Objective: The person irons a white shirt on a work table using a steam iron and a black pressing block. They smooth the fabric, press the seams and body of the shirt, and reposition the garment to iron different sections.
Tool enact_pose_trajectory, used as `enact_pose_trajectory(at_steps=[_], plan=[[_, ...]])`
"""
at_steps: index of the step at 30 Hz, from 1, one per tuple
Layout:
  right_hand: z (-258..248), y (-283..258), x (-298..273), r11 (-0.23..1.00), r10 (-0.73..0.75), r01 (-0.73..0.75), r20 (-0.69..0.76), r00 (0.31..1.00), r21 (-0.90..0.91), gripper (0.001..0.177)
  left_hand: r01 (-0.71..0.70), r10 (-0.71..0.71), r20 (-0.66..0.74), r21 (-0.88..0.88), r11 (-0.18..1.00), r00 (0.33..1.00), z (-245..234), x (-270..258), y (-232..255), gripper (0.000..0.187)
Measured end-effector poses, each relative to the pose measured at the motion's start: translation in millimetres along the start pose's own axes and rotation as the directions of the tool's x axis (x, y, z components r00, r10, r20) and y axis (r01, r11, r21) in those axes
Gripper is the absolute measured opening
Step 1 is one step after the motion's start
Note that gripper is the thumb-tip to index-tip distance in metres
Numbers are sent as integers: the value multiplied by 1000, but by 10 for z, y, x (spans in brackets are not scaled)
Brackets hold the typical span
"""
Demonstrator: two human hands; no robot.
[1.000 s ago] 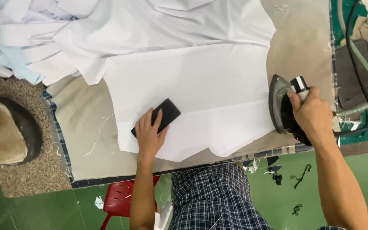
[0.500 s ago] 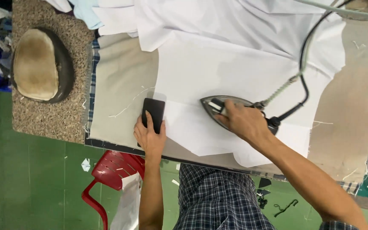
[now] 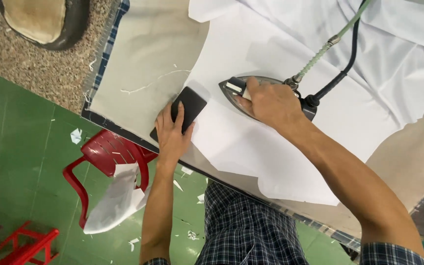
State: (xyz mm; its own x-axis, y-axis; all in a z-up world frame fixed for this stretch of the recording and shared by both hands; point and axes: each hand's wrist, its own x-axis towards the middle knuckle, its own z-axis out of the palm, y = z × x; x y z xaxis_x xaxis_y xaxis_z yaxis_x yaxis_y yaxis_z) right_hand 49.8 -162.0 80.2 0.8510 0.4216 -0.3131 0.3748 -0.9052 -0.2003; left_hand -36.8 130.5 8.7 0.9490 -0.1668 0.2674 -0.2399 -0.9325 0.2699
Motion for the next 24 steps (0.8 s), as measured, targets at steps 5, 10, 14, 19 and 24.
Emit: enact_pose_trajectory(at_steps=[5,10,14,19,24], plan=[[-46,303,-482,1000,-12,11,22,1000,17,45,-103,127,216,-117,988,968,98,242,280,67],[91,572,-995,1000,-4,4,-21,1000,-5,45,-86,96,511,-42,995,854,206,594,703,83],[148,793,-1355,1000,20,-20,-9,1000,14,45,-85,54,610,22,996,791,290,758,1093,87],[145,1054,-1798,995,83,-86,54,995,51,48,-169,64,736,69,983,674,434,783,1512,92],[187,1292,-2231,988,148,-149,45,988,37,48,-236,97,783,65,970,614,527,742,1950,93]])
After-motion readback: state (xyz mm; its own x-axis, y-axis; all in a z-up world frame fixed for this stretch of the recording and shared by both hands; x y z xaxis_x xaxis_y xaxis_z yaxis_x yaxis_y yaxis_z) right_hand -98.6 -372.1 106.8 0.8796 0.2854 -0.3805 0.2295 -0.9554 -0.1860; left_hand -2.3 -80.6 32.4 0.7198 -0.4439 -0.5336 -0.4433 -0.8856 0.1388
